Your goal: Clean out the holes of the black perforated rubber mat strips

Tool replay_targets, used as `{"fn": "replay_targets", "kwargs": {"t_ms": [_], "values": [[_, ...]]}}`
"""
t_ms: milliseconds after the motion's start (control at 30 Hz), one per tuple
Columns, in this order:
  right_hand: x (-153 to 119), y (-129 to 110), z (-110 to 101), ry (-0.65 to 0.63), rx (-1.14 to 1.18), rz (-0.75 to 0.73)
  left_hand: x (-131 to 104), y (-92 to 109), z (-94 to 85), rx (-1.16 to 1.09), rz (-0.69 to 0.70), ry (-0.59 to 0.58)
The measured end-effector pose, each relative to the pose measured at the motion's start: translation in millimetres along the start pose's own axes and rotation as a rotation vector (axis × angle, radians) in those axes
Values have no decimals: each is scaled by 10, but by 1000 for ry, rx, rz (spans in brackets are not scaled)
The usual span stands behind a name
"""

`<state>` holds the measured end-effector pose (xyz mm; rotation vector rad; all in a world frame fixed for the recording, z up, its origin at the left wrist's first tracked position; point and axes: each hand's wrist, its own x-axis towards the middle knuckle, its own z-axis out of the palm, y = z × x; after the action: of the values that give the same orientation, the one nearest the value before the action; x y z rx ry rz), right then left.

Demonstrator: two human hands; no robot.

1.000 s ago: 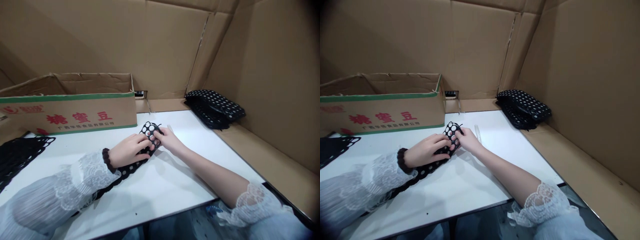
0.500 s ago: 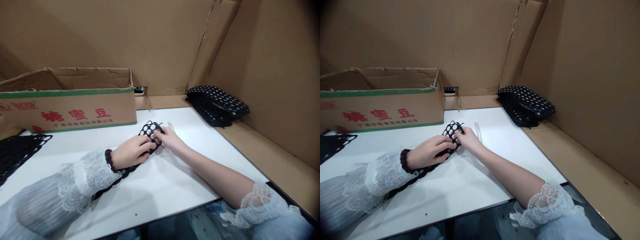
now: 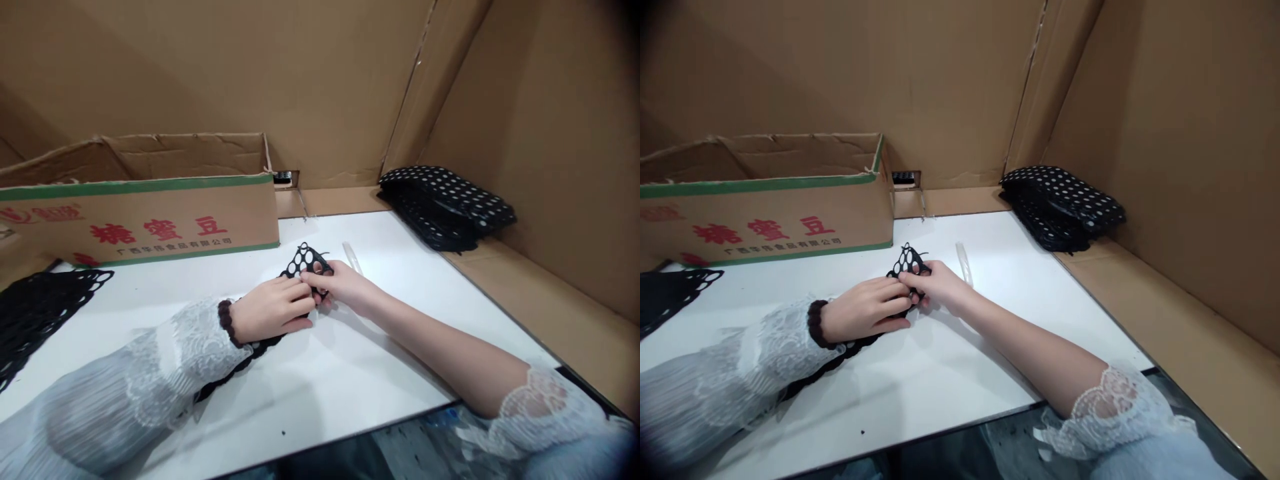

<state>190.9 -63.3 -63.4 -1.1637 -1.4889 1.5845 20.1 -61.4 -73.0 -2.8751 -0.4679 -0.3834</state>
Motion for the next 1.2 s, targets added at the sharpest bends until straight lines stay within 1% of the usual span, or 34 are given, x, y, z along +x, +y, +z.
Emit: {"fn": "replay_targets", "kwargs": {"t_ms": [67, 167, 267, 333, 433, 533, 600, 633, 700, 767, 800, 833, 900, 1000, 1133, 1200], "values": [[10, 15, -6, -15, -26, -4, 2, -4, -3, -38, -25, -13], [35, 47, -25, -49, -60, 33, -26, -15, -18, -122, -67, -43], [61, 82, -48, -70, -83, 55, -78, -36, -53, -321, -201, -42], [71, 97, -58, -66, -101, 58, -110, -58, -79, -495, -327, 3], [68, 92, -57, -44, -110, 75, -139, -112, -102, -743, -471, 87], [51, 62, -50, -17, -97, 117, -162, -193, -112, -1010, -640, 220], [42, 47, -46, -14, -95, 120, -178, -231, -116, -1056, -721, 284], [39, 44, -43, -15, -100, 117, -183, -235, -118, -1017, -729, 273], [36, 46, -34, -6, -105, 115, -181, -206, -116, -886, -676, 166], [29, 49, -18, 1, -74, 104, -166, -139, -109, -770, -578, 31], [24, 48, -9, -4, -47, 95, -156, -103, -105, -719, -530, -18], [17, 47, 0, -13, -18, 85, -148, -70, -100, -669, -492, -44], [0, 41, 15, -36, 29, 78, -144, -27, -93, -582, -462, -51], [-24, 30, 23, -51, 61, 96, -164, -25, -82, -494, -436, -56], [-45, 13, 37, -65, 99, 105, -185, -63, -68, -318, -279, -15], [-41, 11, 58, -72, 89, 107, -182, -70, -69, -281, -217, -11]]}}
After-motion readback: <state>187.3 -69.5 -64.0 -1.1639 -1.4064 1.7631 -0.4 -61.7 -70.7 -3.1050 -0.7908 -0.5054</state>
